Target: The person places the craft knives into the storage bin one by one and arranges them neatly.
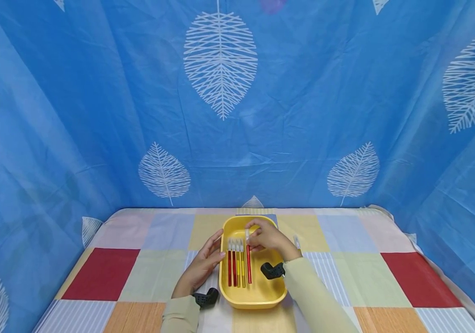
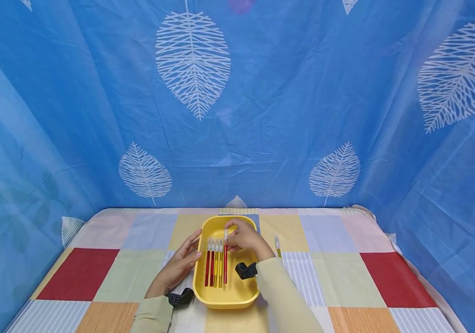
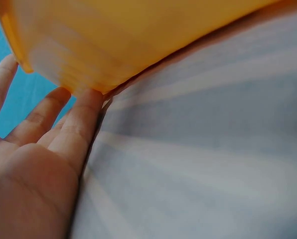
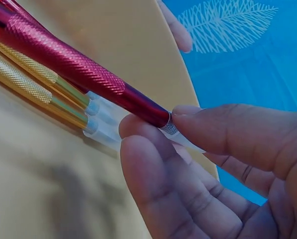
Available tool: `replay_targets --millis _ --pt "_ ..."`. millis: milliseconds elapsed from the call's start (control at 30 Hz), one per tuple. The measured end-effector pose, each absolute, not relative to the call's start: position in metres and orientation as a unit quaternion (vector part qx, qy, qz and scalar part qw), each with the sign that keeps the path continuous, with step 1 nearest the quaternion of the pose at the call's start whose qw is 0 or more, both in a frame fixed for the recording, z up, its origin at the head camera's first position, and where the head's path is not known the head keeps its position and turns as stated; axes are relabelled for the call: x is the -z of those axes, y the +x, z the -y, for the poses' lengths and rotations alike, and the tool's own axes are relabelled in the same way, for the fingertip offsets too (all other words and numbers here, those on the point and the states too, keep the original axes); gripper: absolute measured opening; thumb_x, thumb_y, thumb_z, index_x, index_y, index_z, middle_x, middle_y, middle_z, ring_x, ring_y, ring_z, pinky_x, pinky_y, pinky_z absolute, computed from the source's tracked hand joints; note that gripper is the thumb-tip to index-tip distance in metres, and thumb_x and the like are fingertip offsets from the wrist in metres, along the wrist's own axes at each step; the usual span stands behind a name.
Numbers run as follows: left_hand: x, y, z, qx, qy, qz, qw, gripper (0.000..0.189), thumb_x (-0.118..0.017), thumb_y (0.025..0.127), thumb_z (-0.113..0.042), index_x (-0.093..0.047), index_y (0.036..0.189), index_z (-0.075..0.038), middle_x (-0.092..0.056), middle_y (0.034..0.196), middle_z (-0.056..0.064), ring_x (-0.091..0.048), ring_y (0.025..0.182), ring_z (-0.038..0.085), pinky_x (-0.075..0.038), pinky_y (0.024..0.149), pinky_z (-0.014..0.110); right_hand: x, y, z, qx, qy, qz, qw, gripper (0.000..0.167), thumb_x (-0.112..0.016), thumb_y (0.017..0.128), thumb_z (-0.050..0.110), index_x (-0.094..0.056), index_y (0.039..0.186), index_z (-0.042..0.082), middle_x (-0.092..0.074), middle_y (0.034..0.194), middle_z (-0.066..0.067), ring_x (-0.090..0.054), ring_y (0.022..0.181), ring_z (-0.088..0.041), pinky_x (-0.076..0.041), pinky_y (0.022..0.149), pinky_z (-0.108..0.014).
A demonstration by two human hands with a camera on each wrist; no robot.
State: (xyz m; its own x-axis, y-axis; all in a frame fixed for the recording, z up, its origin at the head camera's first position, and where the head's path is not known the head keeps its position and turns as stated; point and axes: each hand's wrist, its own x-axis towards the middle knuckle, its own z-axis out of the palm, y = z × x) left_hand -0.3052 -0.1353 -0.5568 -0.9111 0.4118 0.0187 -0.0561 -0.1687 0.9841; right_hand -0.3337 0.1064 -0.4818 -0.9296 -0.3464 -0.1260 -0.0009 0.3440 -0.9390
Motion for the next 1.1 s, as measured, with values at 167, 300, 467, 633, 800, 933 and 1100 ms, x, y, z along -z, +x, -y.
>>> replay_targets --millis 167,300,467,633,800,933,1100 --pt "0.556 -0.305 0.135 -0.75 0.143 -0.627 0.157 0.079 -0.059 0.107 -0.004 -0.017 0.173 -0.005 -0.019 0.175 0.031 -0.025 0.16 0.048 -0.027 0.129 0.056 0.484 -0.339 -0.103 0.556 -0.092 -0.81 0.162 0.039 -0.065 0.098 -0.011 -0.057 0.137 -0.01 -0.071 0.086 -0.015 -0.068 0.065 -0.017 -0.065 0.065 -0.034" --pt "0.557 -0.306 0.135 -0.751 0.143 -0.625 0.16 0.079 -0.059 0.106 -0.003 -0.017 0.173 -0.006 -0.019 0.175 0.03 -0.025 0.161 0.047 -0.027 0.129 0.056 0.484 -0.34 -0.1 0.549 -0.08 -0.816 0.164 0.038 -0.065 0.098 -0.011 -0.058 0.135 -0.009 -0.071 0.085 -0.016 -0.067 0.062 -0.017 -0.064 0.063 -0.033" --pt "0.557 -0.306 0.135 -0.751 0.144 -0.625 0.159 0.078 -0.058 0.106 -0.002 -0.017 0.173 -0.005 -0.019 0.175 0.031 -0.025 0.161 0.048 -0.025 0.129 0.057 0.486 -0.341 -0.097 0.539 -0.062 -0.823 0.167 0.037 -0.066 0.097 -0.011 -0.058 0.134 -0.007 -0.071 0.081 -0.016 -0.066 0.06 -0.016 -0.062 0.059 -0.03" --pt "0.557 -0.306 0.136 -0.751 0.147 -0.623 0.16 0.078 -0.058 0.106 -0.002 -0.017 0.173 -0.005 -0.019 0.175 0.031 -0.025 0.161 0.048 -0.026 0.13 0.056 0.49 -0.341 -0.094 0.503 -0.04 -0.849 0.159 0.034 -0.071 0.096 -0.01 -0.062 0.128 -0.003 -0.068 0.075 -0.015 -0.066 0.059 -0.017 -0.06 0.056 -0.028" --pt "0.559 -0.306 0.136 -0.751 0.148 -0.623 0.161 0.078 -0.057 0.107 -0.002 -0.017 0.173 -0.006 -0.019 0.175 0.03 -0.025 0.161 0.047 -0.026 0.13 0.055 0.492 -0.343 -0.092 0.487 -0.031 -0.858 0.161 0.032 -0.073 0.094 -0.012 -0.063 0.123 -0.002 -0.068 0.076 -0.015 -0.065 0.058 -0.017 -0.061 0.057 -0.03" --pt "0.56 -0.307 0.136 -0.751 0.148 -0.623 0.161 0.078 -0.057 0.107 -0.002 -0.017 0.173 -0.006 -0.019 0.175 0.03 -0.025 0.161 0.047 -0.025 0.13 0.056 0.494 -0.344 -0.09 0.48 -0.032 -0.861 0.166 0.031 -0.074 0.093 -0.012 -0.063 0.121 -0.001 -0.069 0.079 -0.015 -0.067 0.059 -0.017 -0.063 0.058 -0.03" --pt "0.56 -0.307 0.136 -0.751 0.151 -0.622 0.161 0.078 -0.057 0.107 -0.002 -0.016 0.173 -0.005 -0.019 0.175 0.031 -0.024 0.161 0.047 -0.024 0.13 0.056 0.495 -0.344 -0.087 0.462 -0.035 -0.871 0.162 0.029 -0.075 0.092 -0.012 -0.064 0.117 0.0 -0.07 0.076 -0.015 -0.068 0.059 -0.018 -0.063 0.059 -0.031"
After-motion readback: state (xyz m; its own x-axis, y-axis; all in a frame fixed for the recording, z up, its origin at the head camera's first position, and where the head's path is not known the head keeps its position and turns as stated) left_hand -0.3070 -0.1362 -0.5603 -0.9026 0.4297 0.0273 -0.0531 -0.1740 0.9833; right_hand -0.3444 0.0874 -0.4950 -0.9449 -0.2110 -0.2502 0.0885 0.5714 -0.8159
